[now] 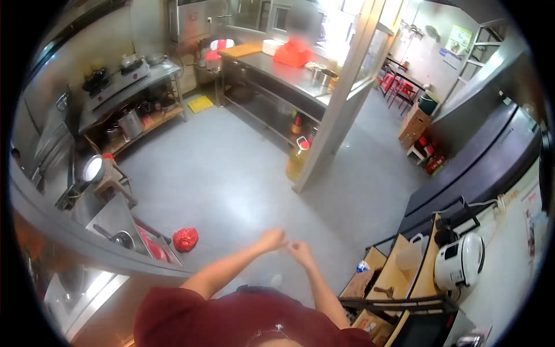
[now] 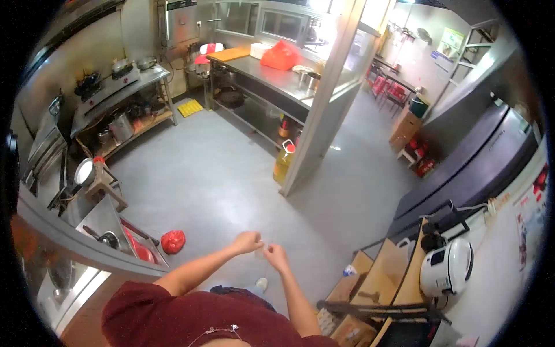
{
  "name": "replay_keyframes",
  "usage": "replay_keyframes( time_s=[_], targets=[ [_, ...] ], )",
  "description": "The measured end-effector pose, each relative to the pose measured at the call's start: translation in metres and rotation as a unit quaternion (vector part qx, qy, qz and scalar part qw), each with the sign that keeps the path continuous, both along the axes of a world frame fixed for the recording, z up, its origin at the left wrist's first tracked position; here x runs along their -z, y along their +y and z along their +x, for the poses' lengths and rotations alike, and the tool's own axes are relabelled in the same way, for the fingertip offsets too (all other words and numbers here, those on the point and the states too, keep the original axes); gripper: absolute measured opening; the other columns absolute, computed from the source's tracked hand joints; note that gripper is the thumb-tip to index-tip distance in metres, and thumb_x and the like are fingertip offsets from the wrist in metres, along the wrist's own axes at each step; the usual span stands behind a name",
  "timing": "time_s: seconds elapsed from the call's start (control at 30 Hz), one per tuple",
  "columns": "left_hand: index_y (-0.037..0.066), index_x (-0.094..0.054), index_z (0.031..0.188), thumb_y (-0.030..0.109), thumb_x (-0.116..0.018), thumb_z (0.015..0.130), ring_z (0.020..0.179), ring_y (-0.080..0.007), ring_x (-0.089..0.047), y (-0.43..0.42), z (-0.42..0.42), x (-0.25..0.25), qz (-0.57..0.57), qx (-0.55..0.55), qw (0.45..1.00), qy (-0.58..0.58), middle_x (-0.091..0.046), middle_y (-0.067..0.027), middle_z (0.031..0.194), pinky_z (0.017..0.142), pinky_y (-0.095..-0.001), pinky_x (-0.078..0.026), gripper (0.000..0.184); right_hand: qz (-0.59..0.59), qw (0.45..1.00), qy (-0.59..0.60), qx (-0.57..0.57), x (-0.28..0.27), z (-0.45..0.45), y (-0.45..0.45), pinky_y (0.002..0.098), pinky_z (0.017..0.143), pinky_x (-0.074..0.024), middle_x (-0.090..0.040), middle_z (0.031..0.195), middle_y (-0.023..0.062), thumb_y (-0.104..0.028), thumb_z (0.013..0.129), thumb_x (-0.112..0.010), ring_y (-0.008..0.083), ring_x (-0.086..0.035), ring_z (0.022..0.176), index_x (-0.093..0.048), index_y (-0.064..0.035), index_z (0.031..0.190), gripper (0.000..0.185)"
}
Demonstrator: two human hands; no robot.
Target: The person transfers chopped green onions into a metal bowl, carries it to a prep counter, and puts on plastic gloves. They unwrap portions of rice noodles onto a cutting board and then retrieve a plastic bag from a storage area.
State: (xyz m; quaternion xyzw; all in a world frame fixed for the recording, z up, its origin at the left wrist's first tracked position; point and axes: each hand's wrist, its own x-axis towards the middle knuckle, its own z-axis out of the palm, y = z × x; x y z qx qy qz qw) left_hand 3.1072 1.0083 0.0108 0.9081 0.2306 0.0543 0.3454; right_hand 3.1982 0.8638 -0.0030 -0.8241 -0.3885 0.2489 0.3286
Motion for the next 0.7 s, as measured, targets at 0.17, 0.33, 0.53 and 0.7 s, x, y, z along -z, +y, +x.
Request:
replay_keyframes(
  time_s=[0.17,0.33,0.53,0.7],
  targets=[
    [0.004,-0.058,0.072,0.024,-0.054,0.078,0.061,-0.0188,-0.058,0.071,0.051,0.022,-0.32,-0.201,0.925,-0.037,-0.059,-0.0086,0.066,0.056,-0.0342,-0.046,0.021,-0.041,0.993,-0.016,-0.111,-0.006,0.071,0.092,0.0395,0.058,-0.0451,-0.06,0.065,0.0164,-0.025,0.076,-0.055,0.0305,-0.059,0.063,-0.059,-0.0027,0.069,0.023],
    [0.004,-0.058,0.082,0.023,-0.053,0.08,0.067,-0.0172,-0.055,0.163,0.075,0.001,-0.46,-0.342,0.814,-0.097,-0.057,-0.0055,0.073,0.056,-0.0316,-0.045,0.02,-0.024,0.979,0.191,-0.064,-0.009,0.106,0.218,0.0375,0.053,-0.0446,-0.056,0.06,0.0097,-0.022,0.077,-0.052,0.0222,-0.054,0.055,-0.058,-0.0032,0.071,0.02],
    [0.001,-0.061,0.084,0.03,-0.059,0.077,0.07,-0.0186,-0.058,0.315,0.11,0.033,-0.214,-0.301,0.923,-0.11,-0.061,-0.0092,0.077,0.063,-0.0314,-0.047,0.03,0.089,0.882,0.449,0.112,0.01,0.143,0.39,0.0327,0.055,-0.0459,-0.053,0.073,0.0069,-0.012,0.074,-0.051,0.0162,-0.051,0.062,-0.053,-0.0029,0.094,0.022],
    [0.002,-0.062,0.088,0.03,-0.062,0.075,0.078,-0.0181,-0.06,0.437,0.135,0.013,-0.195,-0.282,0.935,-0.095,-0.063,-0.0113,0.084,0.067,-0.0306,-0.047,0.03,0.143,0.77,0.617,0.073,0.01,0.18,0.498,0.0327,0.057,-0.046,-0.054,0.074,0.0048,-0.014,0.076,-0.053,0.0161,-0.052,0.064,-0.054,-0.0043,0.096,0.022]
  ],
)
